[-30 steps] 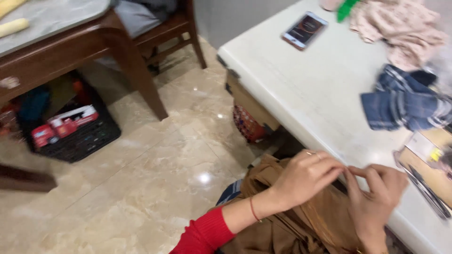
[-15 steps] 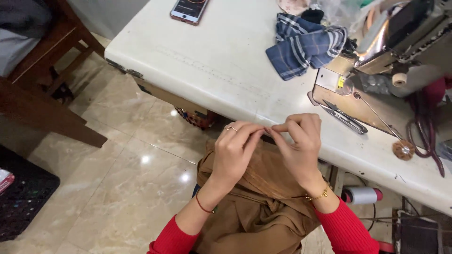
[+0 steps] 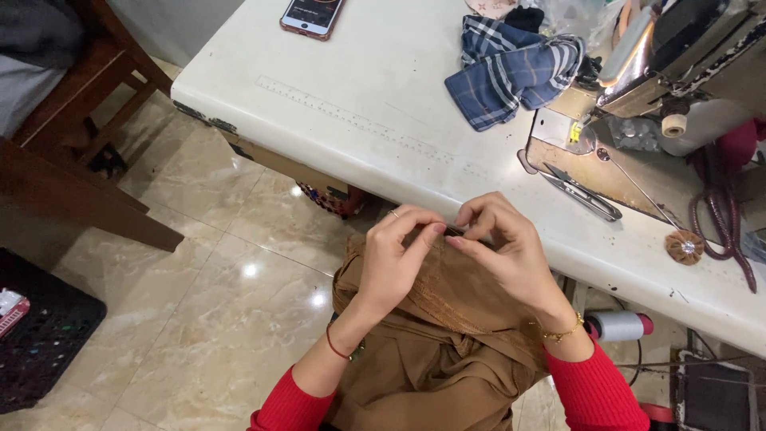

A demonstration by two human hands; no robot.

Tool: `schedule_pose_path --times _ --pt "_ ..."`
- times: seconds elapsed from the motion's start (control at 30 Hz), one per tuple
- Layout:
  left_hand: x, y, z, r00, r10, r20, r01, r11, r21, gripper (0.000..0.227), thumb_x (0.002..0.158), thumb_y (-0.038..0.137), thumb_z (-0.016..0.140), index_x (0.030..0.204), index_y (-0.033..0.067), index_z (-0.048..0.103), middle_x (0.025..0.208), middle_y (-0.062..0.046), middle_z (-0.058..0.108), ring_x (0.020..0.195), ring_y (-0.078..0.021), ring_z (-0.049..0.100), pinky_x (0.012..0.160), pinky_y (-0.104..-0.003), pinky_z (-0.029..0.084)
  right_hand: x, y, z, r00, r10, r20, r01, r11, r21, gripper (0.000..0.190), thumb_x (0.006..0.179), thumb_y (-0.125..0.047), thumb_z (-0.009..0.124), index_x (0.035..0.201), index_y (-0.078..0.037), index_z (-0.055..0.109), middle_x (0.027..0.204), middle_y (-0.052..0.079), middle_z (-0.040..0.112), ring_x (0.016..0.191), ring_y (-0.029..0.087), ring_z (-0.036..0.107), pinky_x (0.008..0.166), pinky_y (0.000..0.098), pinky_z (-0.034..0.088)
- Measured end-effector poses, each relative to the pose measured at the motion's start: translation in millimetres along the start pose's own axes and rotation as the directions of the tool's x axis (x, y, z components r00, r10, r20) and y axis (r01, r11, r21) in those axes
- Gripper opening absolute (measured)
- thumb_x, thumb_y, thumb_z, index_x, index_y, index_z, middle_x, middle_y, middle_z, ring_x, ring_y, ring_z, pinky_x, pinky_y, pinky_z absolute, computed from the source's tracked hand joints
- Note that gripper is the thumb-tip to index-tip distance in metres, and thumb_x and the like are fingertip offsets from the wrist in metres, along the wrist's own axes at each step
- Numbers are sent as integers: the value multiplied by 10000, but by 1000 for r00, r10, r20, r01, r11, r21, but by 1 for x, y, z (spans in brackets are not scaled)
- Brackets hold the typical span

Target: A person is performing manual hand-stitching on a brown garment at a sewing workstation.

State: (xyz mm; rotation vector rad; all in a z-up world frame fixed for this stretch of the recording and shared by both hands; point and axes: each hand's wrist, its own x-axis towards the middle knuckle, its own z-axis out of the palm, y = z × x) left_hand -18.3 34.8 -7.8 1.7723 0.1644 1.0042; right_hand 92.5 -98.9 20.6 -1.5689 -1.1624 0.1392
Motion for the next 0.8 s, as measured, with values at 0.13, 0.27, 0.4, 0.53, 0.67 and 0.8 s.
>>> schedule_pose_path --times 0.13,0.27,0.4,0.53,0.67,0.8 --pt "-7 -5 5 999 -39 6 39 997 -71 57 953 97 689 919 97 735 845 -54 727 854 -275 723 800 -377 555 -9 12 3 998 60 1 -60 980 190 160 889 12 757 814 -17 618 886 119 678 828 165 618 805 333 517" --pt "-7 -6 2 1000 -14 -15 14 1000 -24 65 962 98 677 928 102 732 861 -52 728 872 -282 719 800 -373 553 -13 25 -2 997 65 -49 -54 977 208 175 907 32 738 845 -21 583 904 122 671 841 161 634 809 314 524" --pt "-5 -22 -5 996 -34 -85 37 999 32 78 969 69 661 937 70 732 860 -89 728 846 -279 706 798 -392 541 -17 33 -15 981 165 -102 -133 954 270 237 924 43 711 935 -53 495 903 137 665 764 127 598 725 270 534" --pt "0 -21 -13 989 16 -149 4 991 132 79 978 105 670 924 95 727 860 -38 721 845 -237 703 802 -353 540 -18 33 -17 966 237 -102 -202 941 271 317 942 27 689 1055 -96 419 887 105 642 746 102 566 707 244 499" --pt "2 -24 -12 987 6 -163 16 991 131 91 989 115 661 927 100 726 868 -33 716 845 -233 695 807 -360 536 -16 27 -14 960 271 -74 -241 929 279 352 945 15 683 1080 -124 389 880 86 639 764 97 535 713 238 471" --pt "5 -15 -14 986 -116 -122 119 993 18 97 992 127 653 938 85 722 873 -56 719 859 -237 700 818 -383 538 -16 31 -13 947 311 -82 -265 899 350 360 936 -7 702 1089 -132 401 885 88 634 774 93 530 723 226 474"
